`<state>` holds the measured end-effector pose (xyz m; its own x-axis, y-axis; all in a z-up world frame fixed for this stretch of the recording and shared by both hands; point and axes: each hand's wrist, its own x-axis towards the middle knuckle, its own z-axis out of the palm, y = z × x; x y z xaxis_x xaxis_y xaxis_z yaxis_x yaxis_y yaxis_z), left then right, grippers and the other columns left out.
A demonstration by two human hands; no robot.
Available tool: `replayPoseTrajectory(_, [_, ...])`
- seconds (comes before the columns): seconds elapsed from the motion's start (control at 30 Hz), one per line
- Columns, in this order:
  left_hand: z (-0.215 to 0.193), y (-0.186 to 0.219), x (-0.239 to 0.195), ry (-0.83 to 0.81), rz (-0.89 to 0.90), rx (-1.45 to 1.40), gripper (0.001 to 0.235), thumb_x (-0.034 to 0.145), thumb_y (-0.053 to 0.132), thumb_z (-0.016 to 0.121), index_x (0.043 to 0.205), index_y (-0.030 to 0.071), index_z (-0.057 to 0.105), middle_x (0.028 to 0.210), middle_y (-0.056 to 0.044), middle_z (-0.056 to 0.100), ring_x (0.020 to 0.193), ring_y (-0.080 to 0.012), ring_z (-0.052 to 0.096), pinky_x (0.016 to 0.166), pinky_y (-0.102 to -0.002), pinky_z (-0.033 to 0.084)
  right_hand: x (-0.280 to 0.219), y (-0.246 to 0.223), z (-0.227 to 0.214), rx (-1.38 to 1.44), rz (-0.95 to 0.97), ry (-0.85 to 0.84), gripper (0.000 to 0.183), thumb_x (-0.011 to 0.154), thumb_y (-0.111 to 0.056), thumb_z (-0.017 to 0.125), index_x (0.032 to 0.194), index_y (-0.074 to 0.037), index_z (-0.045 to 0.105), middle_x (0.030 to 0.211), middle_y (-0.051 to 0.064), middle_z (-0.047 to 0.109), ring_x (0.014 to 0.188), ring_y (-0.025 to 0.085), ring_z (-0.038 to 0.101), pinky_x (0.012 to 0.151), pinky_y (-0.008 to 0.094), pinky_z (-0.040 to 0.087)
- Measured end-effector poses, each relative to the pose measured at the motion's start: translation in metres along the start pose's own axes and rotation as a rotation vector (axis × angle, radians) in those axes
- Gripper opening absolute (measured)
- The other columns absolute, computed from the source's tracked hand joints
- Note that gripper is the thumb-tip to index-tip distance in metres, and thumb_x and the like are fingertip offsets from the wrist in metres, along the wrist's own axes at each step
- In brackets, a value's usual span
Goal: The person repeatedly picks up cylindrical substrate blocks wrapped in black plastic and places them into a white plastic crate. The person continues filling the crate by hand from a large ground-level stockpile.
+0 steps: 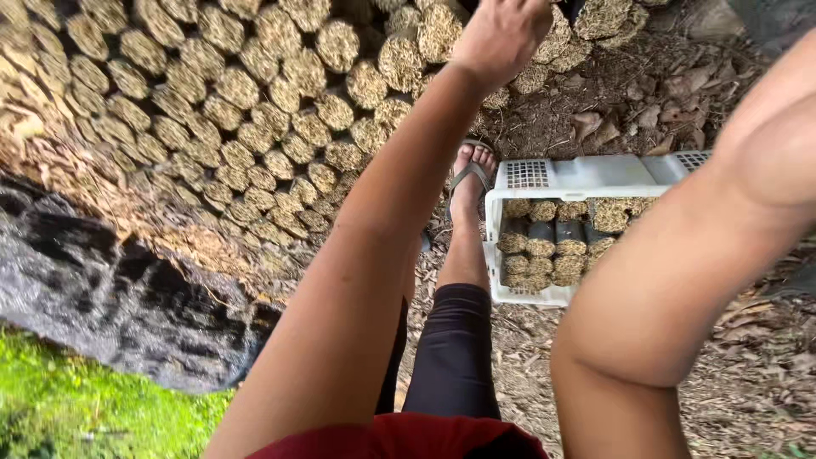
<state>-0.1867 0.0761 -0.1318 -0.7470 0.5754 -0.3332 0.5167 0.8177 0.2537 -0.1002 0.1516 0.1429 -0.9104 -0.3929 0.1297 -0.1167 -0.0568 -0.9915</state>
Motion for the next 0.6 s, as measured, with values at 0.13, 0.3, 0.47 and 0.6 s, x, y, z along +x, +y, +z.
replayPoseTrajectory(0.13, [-0.008, 0.040, -0.039, 0.275, 0.419, 0.293, 0.057, 0.065, 0.024, 0.071, 0.122, 0.029, 0.069, 0.147, -0.001, 0.055, 0.129, -0.0254, 0.048, 0.111, -0.049, 0.037, -0.013, -0.062, 0.056, 0.009, 0.009, -0.078, 0.047, 0.113, -0.039, 0.039, 0.139, -0.003, 0.054, 0.140, 0.013, 0.056, 0.131, 0.025, 0.054, 0.115, 0.038, 0.044])
replayPoseTrajectory(0.3, [-0.022, 0.136, -0.156, -0.019, 0.790, 0.208, 0.062, 0.083, 0.016, 0.076, 0.142, 0.027, 0.060, 0.160, -0.006, 0.039, 0.150, -0.0303, 0.031, 0.126, -0.056, 0.011, -0.011, -0.071, 0.083, -0.102, -0.004, -0.069, 0.042, 0.109, -0.037, 0.046, 0.131, -0.003, 0.058, 0.131, 0.012, 0.059, 0.122, 0.024, 0.058, 0.107, 0.037, 0.047])
replayPoseTrajectory(0.47, [0.003, 0.188, -0.199, -0.163, 0.892, 0.199, 0.063, 0.080, 0.018, 0.077, 0.140, 0.027, 0.060, 0.162, -0.007, 0.033, 0.151, -0.0307, 0.025, 0.124, -0.054, 0.011, -0.069, -0.083, 0.099, -0.054, 0.035, -0.083, 0.037, 0.106, -0.035, 0.053, 0.123, -0.003, 0.063, 0.122, 0.011, 0.062, 0.113, 0.024, 0.062, 0.100, 0.036, 0.051])
replayPoseTrajectory(0.6, [0.030, 0.217, -0.261, -0.355, 0.910, 0.083, 0.058, 0.084, 0.019, 0.076, 0.140, 0.020, 0.061, 0.164, -0.011, 0.032, 0.149, -0.0341, 0.028, 0.125, -0.058, 0.014, -0.135, -0.132, 0.144, 0.432, 0.043, -0.259, 0.033, 0.104, -0.033, 0.059, 0.116, -0.004, 0.066, 0.115, 0.010, 0.065, 0.105, 0.023, 0.065, 0.094, 0.035, 0.053])
